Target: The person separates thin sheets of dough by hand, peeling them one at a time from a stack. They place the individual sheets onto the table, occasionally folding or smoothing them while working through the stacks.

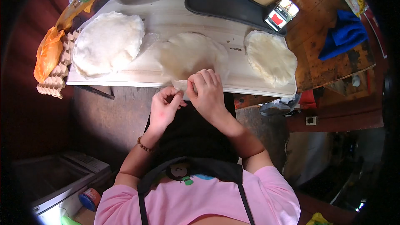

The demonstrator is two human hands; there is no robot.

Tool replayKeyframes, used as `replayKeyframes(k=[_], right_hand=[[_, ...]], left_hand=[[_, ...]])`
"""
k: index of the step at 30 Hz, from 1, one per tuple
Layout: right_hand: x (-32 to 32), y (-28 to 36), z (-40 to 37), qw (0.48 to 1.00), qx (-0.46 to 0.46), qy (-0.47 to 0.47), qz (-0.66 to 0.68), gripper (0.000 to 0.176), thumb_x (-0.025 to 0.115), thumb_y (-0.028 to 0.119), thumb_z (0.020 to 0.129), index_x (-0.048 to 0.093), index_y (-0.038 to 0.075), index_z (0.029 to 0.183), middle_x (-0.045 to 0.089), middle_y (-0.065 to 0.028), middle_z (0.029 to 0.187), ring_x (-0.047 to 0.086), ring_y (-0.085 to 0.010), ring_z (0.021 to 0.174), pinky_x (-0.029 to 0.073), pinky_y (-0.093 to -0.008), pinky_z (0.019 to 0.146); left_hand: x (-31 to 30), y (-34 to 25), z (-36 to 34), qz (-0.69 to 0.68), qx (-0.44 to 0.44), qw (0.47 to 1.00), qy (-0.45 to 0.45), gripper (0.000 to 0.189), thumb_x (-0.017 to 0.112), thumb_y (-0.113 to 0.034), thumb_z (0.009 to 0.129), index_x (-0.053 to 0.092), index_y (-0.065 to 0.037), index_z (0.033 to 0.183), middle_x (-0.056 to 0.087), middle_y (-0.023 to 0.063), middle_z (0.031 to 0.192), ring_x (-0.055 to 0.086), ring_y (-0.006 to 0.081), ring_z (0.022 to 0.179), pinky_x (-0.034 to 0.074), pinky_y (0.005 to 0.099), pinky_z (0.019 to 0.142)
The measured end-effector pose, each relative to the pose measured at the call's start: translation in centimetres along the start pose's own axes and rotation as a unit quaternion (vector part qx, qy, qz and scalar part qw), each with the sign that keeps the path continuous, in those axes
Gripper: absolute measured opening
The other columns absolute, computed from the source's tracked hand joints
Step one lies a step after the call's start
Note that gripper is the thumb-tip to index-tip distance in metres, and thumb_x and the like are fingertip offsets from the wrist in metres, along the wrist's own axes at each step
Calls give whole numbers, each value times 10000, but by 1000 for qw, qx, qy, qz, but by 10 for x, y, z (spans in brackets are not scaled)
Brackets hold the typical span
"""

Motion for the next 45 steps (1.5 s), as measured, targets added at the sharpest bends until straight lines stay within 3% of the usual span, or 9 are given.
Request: replayKeyframes(k=[9,13,22,25,27,29,32,39,45], right_hand=[[-7,4,8,992,5,22,126,102,675,122,805,589,72,828,570,-62,822,568,-255,800,414,-368,745],[-2,-1,17,990,-1,52,129,84,654,121,828,591,66,810,562,-74,806,566,-264,796,411,-371,741],[-2,-4,23,997,74,-26,27,74,630,114,838,594,58,870,560,-79,802,566,-280,788,413,-382,732],[-5,-1,29,993,44,2,106,66,623,112,840,612,55,872,588,-76,804,582,-272,781,419,-380,737],[3,1,29,990,1,83,112,72,600,138,846,611,71,821,613,-75,805,607,-253,828,424,-390,781],[4,-1,31,990,6,73,118,77,601,137,845,614,73,804,611,-71,781,608,-254,821,425,-389,777],[6,-4,32,989,22,57,134,76,602,131,845,615,73,797,611,-75,769,606,-263,819,428,-392,773],[3,-26,37,988,85,-35,127,61,626,66,835,592,15,833,603,-131,792,586,-332,796,454,-427,741],[-2,-26,36,991,107,-13,82,81,618,130,842,591,58,868,614,-105,841,594,-294,859,443,-407,779]], left_hand=[[-4,-26,7,-3,50,999,1,133,552,-121,960,521,-4,902,618,34,707,677,126,619,443,181,475],[-8,-29,9,35,58,998,-8,139,541,-120,966,524,-7,887,636,48,694,681,122,635,455,184,493],[-7,-29,16,9,76,997,-21,106,540,-88,954,544,9,910,650,56,701,673,116,637,472,194,521],[-3,-32,17,43,91,994,32,94,549,-84,946,547,3,911,611,27,668,667,114,626,475,199,524],[-4,-33,17,53,70,996,17,111,564,-100,943,540,-5,892,570,5,643,660,114,595,461,196,487],[-10,-27,23,34,21,999,-10,136,566,-113,946,529,-6,871,573,9,631,656,118,565,440,192,442],[-13,-32,24,53,19,998,6,148,549,-149,969,545,-3,941,618,38,664,643,118,543,429,183,440],[-13,-33,27,14,21,1000,-18,158,540,-132,965,534,-1,877,655,77,676,671,144,581,469,200,462],[-12,-38,27,9,43,999,-7,143,530,-109,962,540,4,876,668,93,699,675,144,610,493,212,506]])
Point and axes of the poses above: each hand's wrist, its own z-axis towards the middle knuckle, its own x-axis out of the palm, y = z × x, the point moved 5 cm from there along z, towards the middle knuckle
